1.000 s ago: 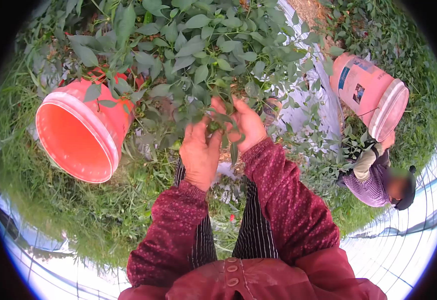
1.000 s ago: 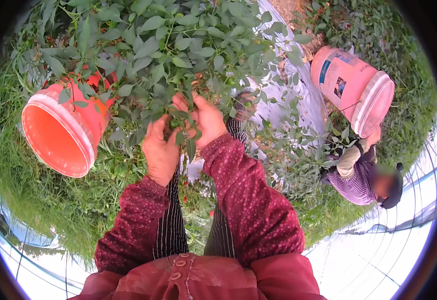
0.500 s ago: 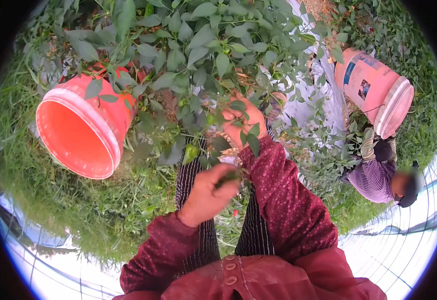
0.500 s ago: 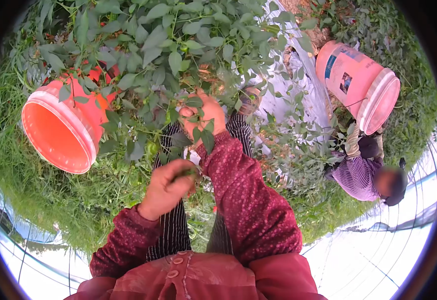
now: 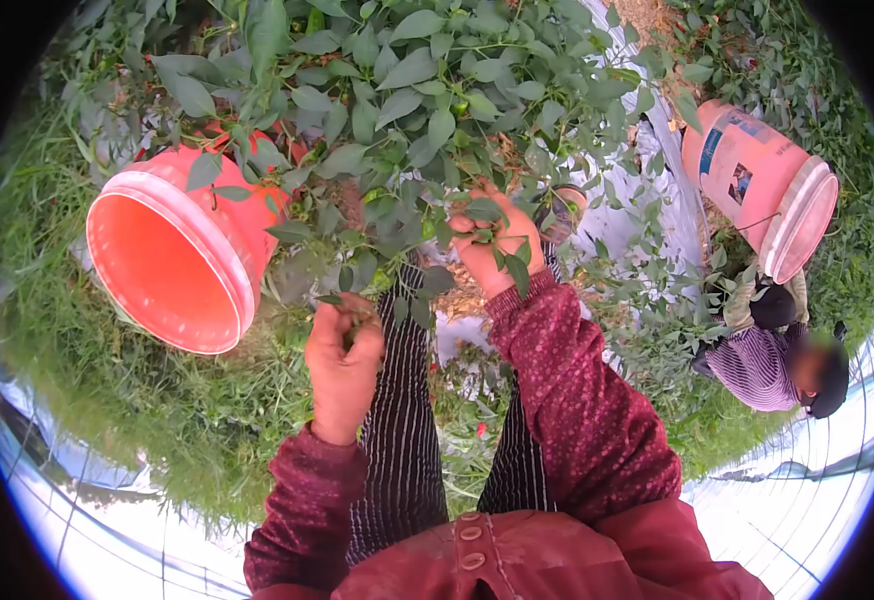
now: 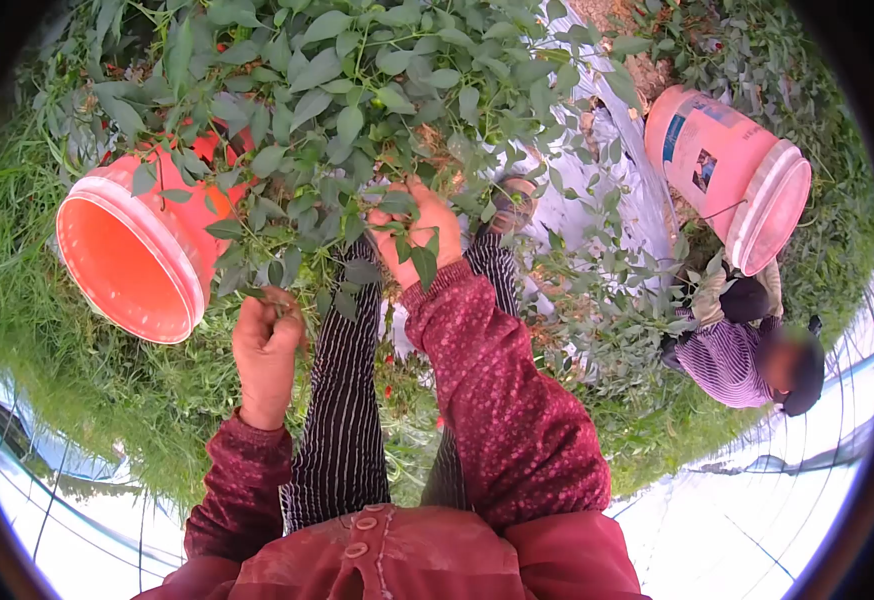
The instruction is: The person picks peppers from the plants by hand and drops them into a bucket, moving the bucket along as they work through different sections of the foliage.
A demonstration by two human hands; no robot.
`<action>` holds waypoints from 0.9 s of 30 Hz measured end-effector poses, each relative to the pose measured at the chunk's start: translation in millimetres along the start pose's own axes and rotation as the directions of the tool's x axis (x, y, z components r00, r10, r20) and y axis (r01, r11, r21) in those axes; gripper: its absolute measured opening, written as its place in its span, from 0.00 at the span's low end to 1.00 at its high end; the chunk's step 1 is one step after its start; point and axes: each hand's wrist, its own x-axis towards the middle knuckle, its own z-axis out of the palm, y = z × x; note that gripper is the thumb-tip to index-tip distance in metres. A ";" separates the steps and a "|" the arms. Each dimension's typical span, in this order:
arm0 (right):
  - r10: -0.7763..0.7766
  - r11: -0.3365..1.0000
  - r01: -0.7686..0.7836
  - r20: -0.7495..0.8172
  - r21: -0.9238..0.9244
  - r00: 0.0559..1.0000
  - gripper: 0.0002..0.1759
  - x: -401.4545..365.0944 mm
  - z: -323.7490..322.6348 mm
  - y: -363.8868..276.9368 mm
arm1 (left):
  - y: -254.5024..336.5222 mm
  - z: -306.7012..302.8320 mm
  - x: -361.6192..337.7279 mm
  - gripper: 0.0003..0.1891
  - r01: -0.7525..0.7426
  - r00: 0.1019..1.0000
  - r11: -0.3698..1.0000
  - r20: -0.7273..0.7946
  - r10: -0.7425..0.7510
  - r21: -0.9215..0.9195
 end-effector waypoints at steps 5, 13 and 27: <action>0.023 0.999 -0.025 0.048 0.041 0.999 0.11 1.3 -10.2 0.3 | -2.1 10.9 23.2 0.18 -0.220 0.954 0.564 0.054 0.295 0.796; -0.009 0.999 0.008 0.039 0.036 0.999 0.06 -8.4 -4.0 -4.9 | 0.7 25.3 16.6 0.12 -0.341 0.927 0.368 0.244 0.287 0.865; 0.102 0.995 -0.099 0.168 -0.024 0.981 0.12 -1.9 -52.9 -39.7 | 40.5 -3.5 -27.4 0.03 0.056 0.909 0.995 0.408 -0.085 0.084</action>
